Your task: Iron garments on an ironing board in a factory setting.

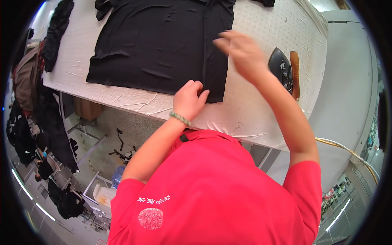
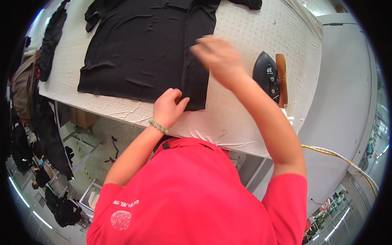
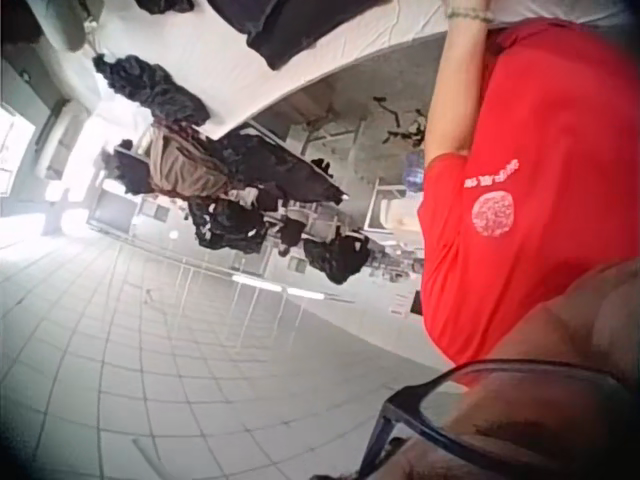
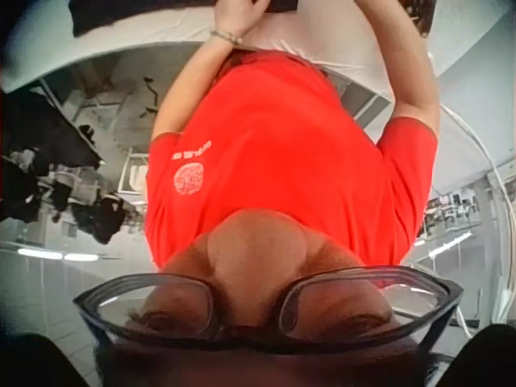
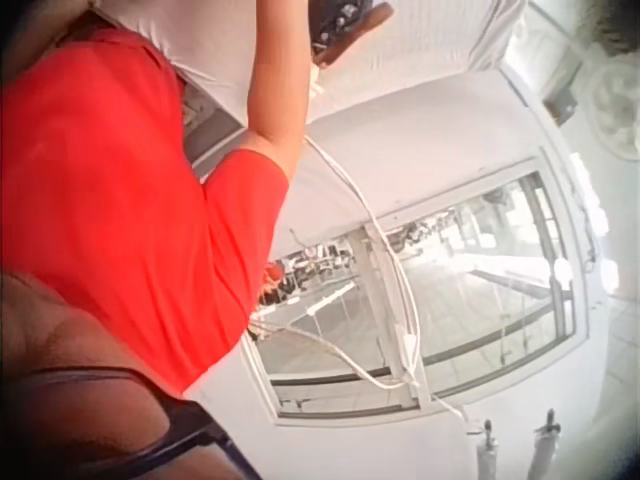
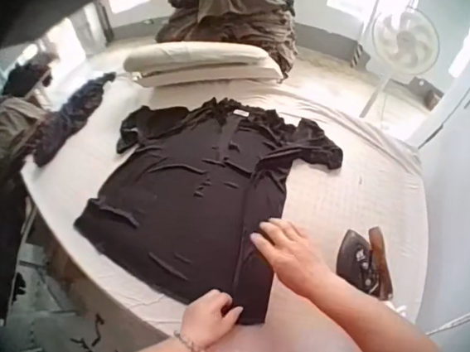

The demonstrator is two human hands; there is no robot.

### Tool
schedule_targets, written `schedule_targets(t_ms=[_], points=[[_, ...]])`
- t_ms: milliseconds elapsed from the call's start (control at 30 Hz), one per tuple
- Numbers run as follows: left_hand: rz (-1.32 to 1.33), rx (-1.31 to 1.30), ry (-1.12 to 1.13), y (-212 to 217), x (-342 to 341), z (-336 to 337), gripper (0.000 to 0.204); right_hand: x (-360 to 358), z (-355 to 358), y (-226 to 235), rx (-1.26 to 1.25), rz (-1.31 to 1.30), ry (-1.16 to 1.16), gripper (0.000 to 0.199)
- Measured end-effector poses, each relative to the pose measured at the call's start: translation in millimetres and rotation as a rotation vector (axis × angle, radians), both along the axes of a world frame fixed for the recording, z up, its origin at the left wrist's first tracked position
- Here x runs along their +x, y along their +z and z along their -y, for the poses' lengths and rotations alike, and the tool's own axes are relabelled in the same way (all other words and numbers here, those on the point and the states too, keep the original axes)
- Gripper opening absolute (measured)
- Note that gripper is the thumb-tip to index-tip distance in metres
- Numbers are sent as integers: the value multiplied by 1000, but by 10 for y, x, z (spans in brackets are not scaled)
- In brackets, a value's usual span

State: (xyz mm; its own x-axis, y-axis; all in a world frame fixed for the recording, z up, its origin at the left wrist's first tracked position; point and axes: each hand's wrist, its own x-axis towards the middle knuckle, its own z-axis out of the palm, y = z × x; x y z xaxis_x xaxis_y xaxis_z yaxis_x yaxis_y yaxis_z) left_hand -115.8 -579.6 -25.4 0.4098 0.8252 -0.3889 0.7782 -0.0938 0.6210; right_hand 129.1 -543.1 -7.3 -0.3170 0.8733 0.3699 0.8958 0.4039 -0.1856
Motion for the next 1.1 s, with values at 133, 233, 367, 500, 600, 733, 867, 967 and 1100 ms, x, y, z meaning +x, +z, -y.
schedule_targets(t_ms=[133, 233, 367, 500, 600, 733, 867, 967, 1100], points=[[253, 254, -59, 255, -32, 238, 19, -209, -554, -169, -16, 145, 248, 23], [359, 344, -62, 488, -103, 329, 17, -104, -773, -171, -64, 200, 285, 18], [388, 318, 25, 623, -298, 396, 14, 275, -539, 49, -334, 1, 54, 15], [407, 260, 33, 721, -409, 391, 14, 474, -190, -127, -310, -148, -40, 15], [535, 299, -45, 828, -365, 313, 18, 514, 11, -261, -263, -252, -109, 14], [833, 355, 118, 1009, -364, -84, 24, 358, 367, -342, -294, -526, -99, 14], [824, 582, 121, 1295, 119, -891, 22, -228, 904, -252, -389, -865, -213, 10], [609, 821, -173, 1216, 856, -1470, 20, -573, 1111, -255, -500, -1212, -414, 12], [648, 678, -571, 682, 2050, -1825, 24, -630, 1128, -357, -586, -1808, -802, 20]])
